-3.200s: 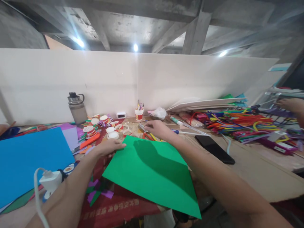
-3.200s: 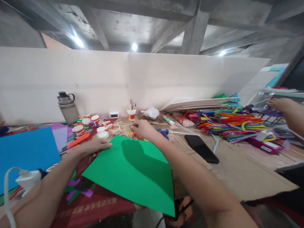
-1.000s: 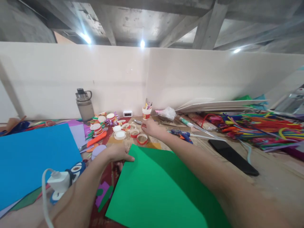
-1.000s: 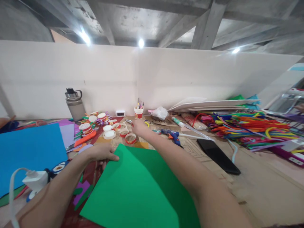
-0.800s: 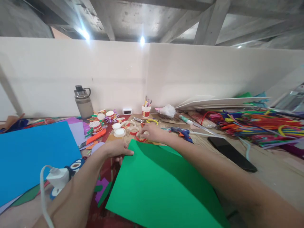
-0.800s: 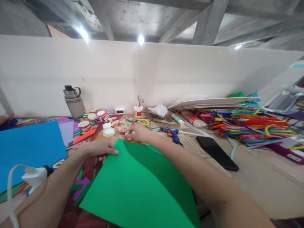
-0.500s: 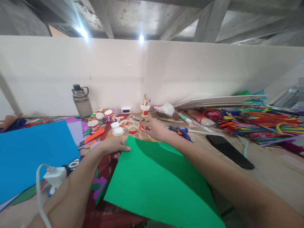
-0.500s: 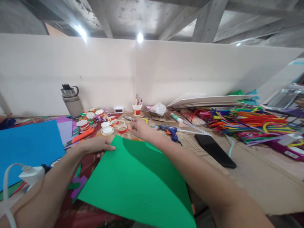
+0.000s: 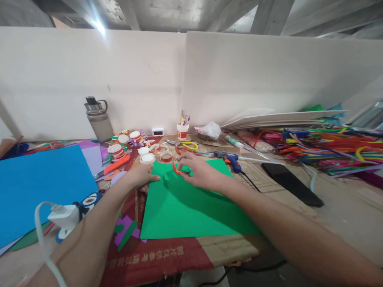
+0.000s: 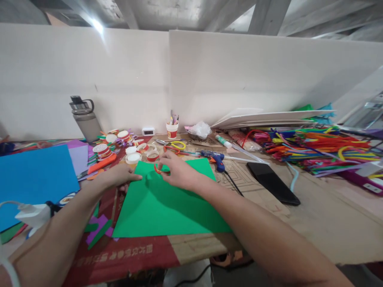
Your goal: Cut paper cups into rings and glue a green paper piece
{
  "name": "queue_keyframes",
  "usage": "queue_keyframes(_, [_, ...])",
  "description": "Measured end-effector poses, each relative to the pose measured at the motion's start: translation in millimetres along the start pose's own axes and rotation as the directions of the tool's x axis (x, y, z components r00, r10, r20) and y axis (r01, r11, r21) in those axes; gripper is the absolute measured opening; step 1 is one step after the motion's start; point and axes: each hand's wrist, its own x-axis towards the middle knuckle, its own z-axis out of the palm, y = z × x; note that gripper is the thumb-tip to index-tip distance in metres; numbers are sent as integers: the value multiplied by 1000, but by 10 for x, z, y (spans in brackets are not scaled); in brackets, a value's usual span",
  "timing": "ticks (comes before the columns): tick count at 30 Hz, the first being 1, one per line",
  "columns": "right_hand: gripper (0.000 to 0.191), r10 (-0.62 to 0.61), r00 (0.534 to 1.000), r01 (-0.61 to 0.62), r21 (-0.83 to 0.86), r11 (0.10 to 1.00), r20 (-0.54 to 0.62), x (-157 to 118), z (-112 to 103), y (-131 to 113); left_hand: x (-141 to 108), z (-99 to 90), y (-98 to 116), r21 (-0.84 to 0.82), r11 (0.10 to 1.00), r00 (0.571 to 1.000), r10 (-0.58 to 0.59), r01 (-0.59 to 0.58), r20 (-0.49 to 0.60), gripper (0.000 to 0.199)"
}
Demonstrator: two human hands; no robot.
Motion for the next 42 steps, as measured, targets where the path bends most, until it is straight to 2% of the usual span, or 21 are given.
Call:
queue_keyframes(2, [25, 3, 999, -4, 27, 1000, 37, -30, 92, 19, -20, -25, 7, 57, 998, 999, -1, 3, -35, 36])
queue_keyframes(4, [39, 24, 998, -27, 49, 998, 64, -48, 158, 32, -43, -44, 30, 158, 987, 992, -15, 35, -125, 36])
queue_keyframes(6, [49, 37, 995, -43, 70, 997, 91, -60, 195, 35, -57, -49, 72, 264, 962, 959, 4, 74, -282, 37])
queue_keyframes(8, [51, 24, 995, -33, 83, 996, 101, -64, 203, 33, -53, -31, 120, 304, 951, 914, 70, 60, -399, 37])
queue_keyframes(12, [32, -6, 998, 0, 94, 996, 69, -42, 181, 43, 27, 67, 155, 182, 960, 829, 275, -211, -487, 33])
queue_keyframes(14, [26, 45, 999, -46, 80, 996, 3, -27, 177, 67, 86, 123, 130, 160, 928, 790, 371, -337, -489, 46])
queue_keyframes(16, [34, 125, 989, -121, 59, 991, -84, -22, 193, 99, 142, 169, 93, 142, 910, 792, 410, -390, -453, 57])
queue_keyframes(18, [49, 186, 976, -181, 53, 982, -114, -30, 230, 131, 188, 208, 62, 93, 925, 819, 371, -369, -437, 64])
queue_keyframes(20, [62, 209, 976, -206, 58, 977, -53, -43, 280, 153, 221, 243, 47, 25, 937, 834, 323, -349, -448, 66])
queue_keyframes(23, [66, 175, 983, -179, 82, 981, 49, -58, 344, 161, 243, 292, 46, -16, 923, 840, 343, -385, -421, 62])
queue_keyframes(26, [63, 160, 986, -164, 110, 980, 47, -59, 371, 160, 248, 327, 44, 54, 916, 826, 382, -397, -413, 61])
queue_keyframes(30, [60, 153, 988, -156, 135, 978, 33, -54, 383, 171, 250, 361, 28, 121, 928, 818, 368, -352, -442, 62])
queue_keyframes(34, [59, 153, 987, -150, 80, 985, -39, -46, 406, 182, 200, 404, 87, 85, 913, 804, 393, -399, -446, 71])
queue_keyframes(36, [44, 175, 984, -175, 6, 984, -39, -38, 410, 189, 164, 410, 137, 26, 899, 810, 406, -437, -423, 74])
queue_keyframes(39, [13, 212, 977, -209, -113, 971, 9, -19, 380, 206, 159, 372, 143, -76, 904, 814, 339, -420, -471, 55])
queue_keyframes(40, [10, 225, 974, -222, -141, 965, 7, -10, 357, 214, 178, 349, 112, -88, 914, 801, 297, -396, -520, 47])
queue_keyframes(42, [12, 259, 965, -260, -187, 947, -30, 12, 296, 229, 240, 305, 6, -51, 945, 745, 219, -322, -630, 35])
